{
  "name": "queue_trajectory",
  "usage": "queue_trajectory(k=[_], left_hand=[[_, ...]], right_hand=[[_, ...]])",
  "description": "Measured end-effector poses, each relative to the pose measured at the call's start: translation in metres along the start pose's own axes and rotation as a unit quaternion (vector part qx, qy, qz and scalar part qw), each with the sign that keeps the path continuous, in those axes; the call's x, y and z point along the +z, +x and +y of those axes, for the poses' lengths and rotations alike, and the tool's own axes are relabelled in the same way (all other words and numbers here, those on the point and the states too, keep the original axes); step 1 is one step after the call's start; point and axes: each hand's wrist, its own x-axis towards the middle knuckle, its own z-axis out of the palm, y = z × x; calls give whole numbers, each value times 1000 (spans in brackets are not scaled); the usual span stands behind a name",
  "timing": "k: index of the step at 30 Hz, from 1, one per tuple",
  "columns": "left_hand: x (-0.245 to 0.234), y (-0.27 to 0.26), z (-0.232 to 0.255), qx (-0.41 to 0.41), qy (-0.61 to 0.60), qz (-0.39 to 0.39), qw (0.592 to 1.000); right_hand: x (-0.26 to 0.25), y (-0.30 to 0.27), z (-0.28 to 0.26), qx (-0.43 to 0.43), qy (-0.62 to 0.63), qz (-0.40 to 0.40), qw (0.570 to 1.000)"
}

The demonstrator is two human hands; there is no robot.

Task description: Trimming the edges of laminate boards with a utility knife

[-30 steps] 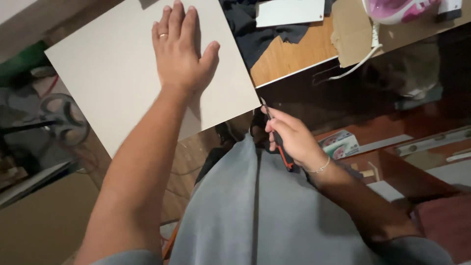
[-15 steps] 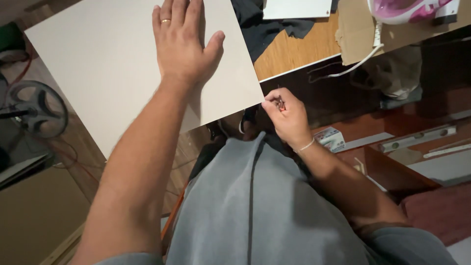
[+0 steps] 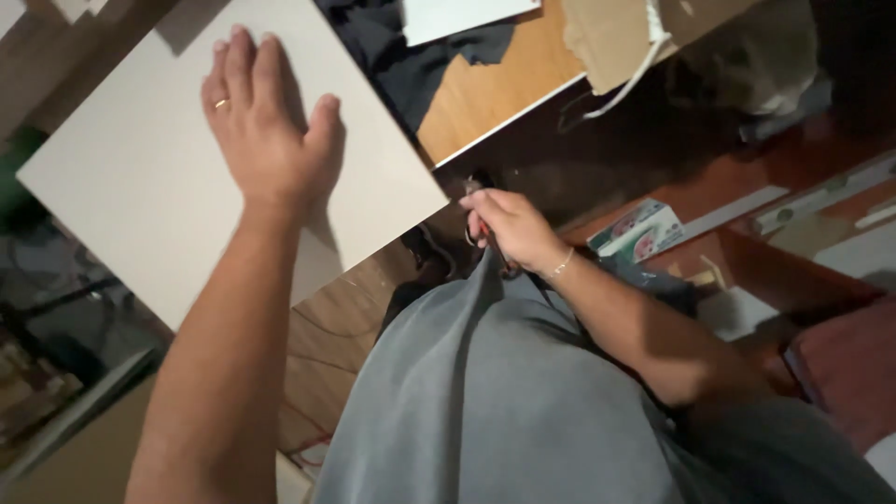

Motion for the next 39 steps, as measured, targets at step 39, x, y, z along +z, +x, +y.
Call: queue_trajectory(k=[39], left_hand=[[40, 3, -47, 112, 31, 106, 988]], right_hand=[[15, 10, -35, -28, -16, -95, 995]])
